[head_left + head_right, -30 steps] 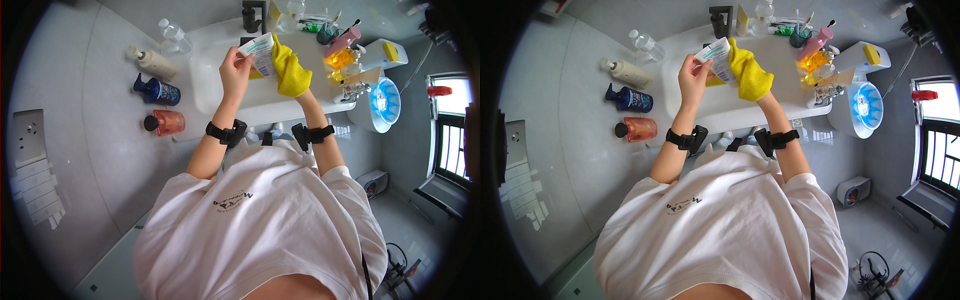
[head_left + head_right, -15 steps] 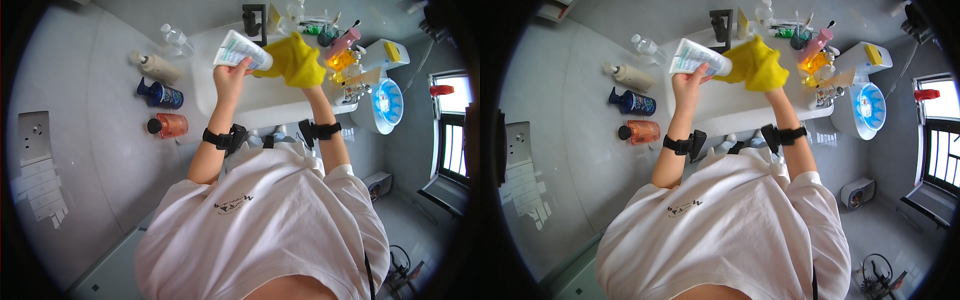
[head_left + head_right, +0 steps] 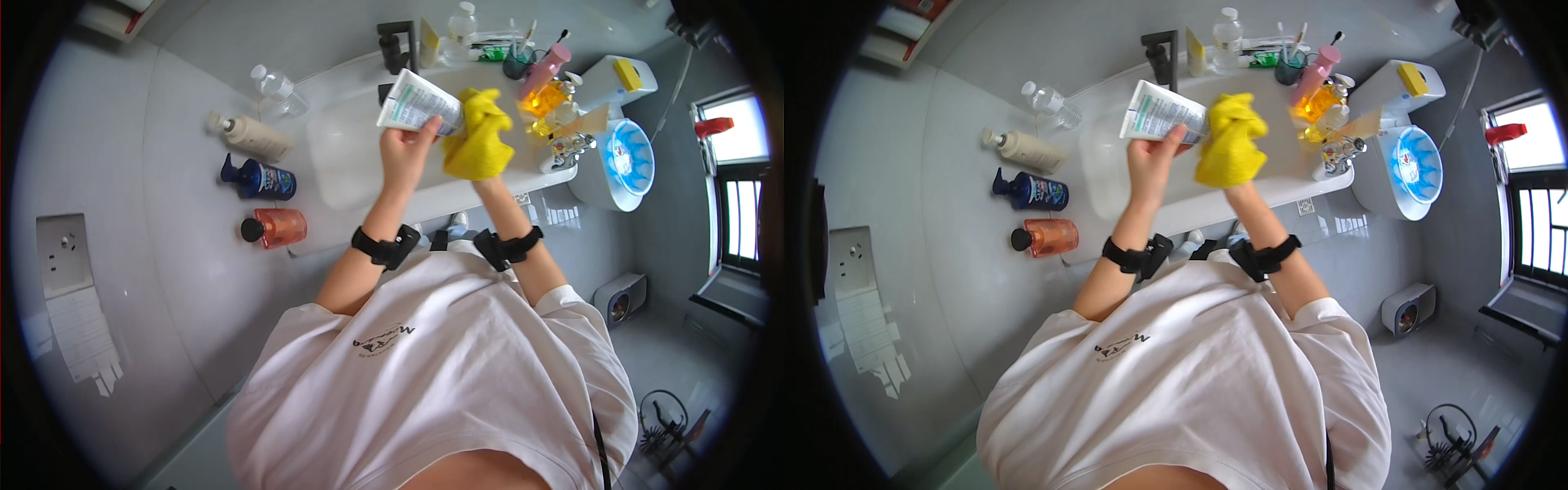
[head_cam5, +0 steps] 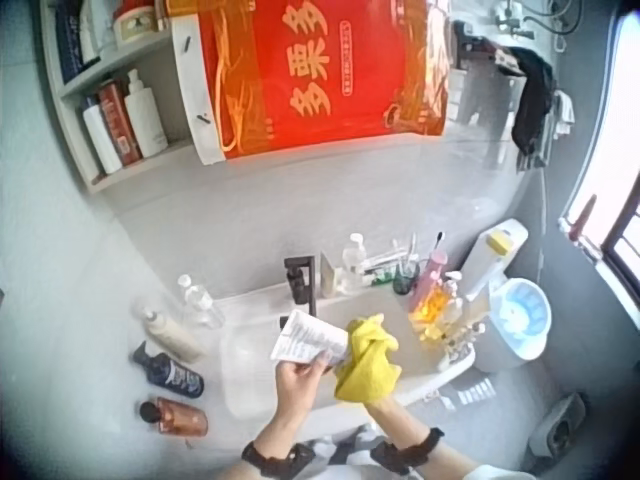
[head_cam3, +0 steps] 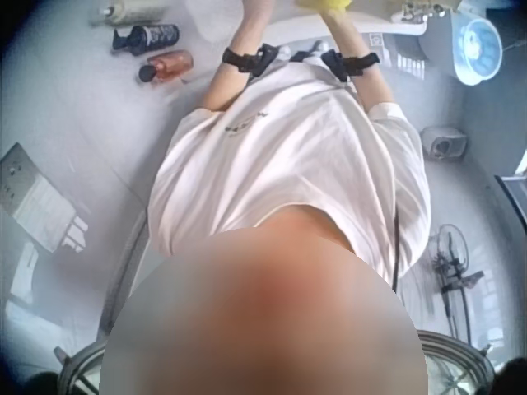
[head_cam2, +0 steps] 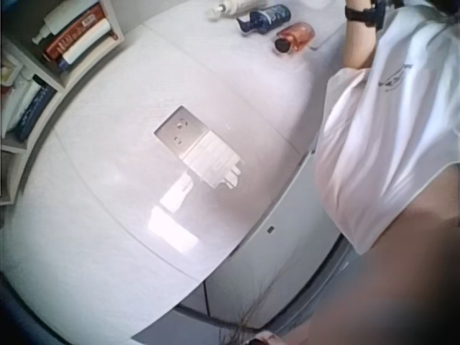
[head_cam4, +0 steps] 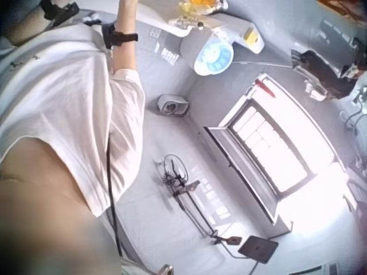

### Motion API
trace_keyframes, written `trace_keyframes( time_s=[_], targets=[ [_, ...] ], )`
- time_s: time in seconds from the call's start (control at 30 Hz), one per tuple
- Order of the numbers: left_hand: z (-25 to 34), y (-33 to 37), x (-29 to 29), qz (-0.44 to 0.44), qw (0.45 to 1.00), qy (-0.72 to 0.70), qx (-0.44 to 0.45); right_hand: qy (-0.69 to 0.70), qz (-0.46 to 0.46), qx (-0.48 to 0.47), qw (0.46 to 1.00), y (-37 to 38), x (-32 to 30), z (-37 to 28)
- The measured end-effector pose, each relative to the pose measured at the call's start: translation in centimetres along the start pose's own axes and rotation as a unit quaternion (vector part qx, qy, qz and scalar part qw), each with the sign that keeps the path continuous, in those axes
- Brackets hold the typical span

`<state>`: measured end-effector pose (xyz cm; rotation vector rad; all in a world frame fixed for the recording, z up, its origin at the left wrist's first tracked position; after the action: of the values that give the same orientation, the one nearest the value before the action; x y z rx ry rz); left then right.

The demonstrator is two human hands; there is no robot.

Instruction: Cleaning and organizing various toiletry bottles and items on a bathroom sink and shelf.

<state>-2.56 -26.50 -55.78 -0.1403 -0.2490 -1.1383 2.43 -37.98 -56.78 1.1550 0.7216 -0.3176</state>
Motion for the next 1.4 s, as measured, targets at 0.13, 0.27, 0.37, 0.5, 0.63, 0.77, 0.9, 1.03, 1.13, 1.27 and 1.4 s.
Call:
trace_keyframes(
  time_s=[0.13,0.27,0.37,0.5,0.63,0.77,0.9,1.03,1.13,1.27,1.4],
  targets=[
    [-0.2,-1.1,2.3,-0.051,0.98,0.157,0.113,0.565,-0.023,0.4,0.722,-0.4,3.4,2.4],
    [0.3,-2.1,2.6,-0.043,0.982,0.128,0.129,0.801,0.041,0.521,0.291,-1.7,5.3,1.5],
    [0.7,-1.3,1.8,-0.077,0.944,0.252,0.201,0.793,-0.064,0.592,0.129,-1.3,3.4,0.4],
    [2.4,-1.1,2.8,-0.156,0.894,0.358,0.219,0.776,-0.209,0.582,0.125,-4.7,5.6,1.8],
    [1.1,-1.3,2.9,-0.187,0.903,0.332,0.198,0.799,-0.065,0.559,0.21,-4.7,6.5,2.6],
    [-1.1,-0.5,3.3,-0.141,0.913,0.34,0.176,0.446,-0.025,0.18,0.876,-4.1,4.5,5.1],
    [-4.1,3.0,4.6,-0.031,0.893,0.333,0.3,0.376,-0.1,0.197,0.9,-6.8,3.5,7.7],
    [-7.1,6.0,5.2,-0.062,0.944,0.308,0.104,0.41,-0.114,0.253,0.869,-10.3,-1.8,10.7],
    [-10.1,8.5,7.3,-0.067,0.936,0.324,0.118,0.437,-0.128,0.312,0.834,-12.8,-5.5,14.1],
    [-11.8,11.1,12.6,-0.077,0.946,0.291,0.124,0.468,-0.152,0.391,0.778,-16.5,-10.3,17.6],
    [-14.8,12.9,15.9,-0.07,0.929,0.339,0.128,0.495,-0.171,0.465,0.714,-18.3,-13.1,20.8]
  ],
)
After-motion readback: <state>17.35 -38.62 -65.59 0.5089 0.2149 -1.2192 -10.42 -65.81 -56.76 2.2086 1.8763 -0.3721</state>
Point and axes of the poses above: each hand's wrist, its own y-axis towards the middle knuckle, its own x-axis out of the palm, z = x × y, the point moved 3 cm from there along y, towards the middle knuckle, and after that the axes turned 5 degrees about y, right-handed, at the moved point
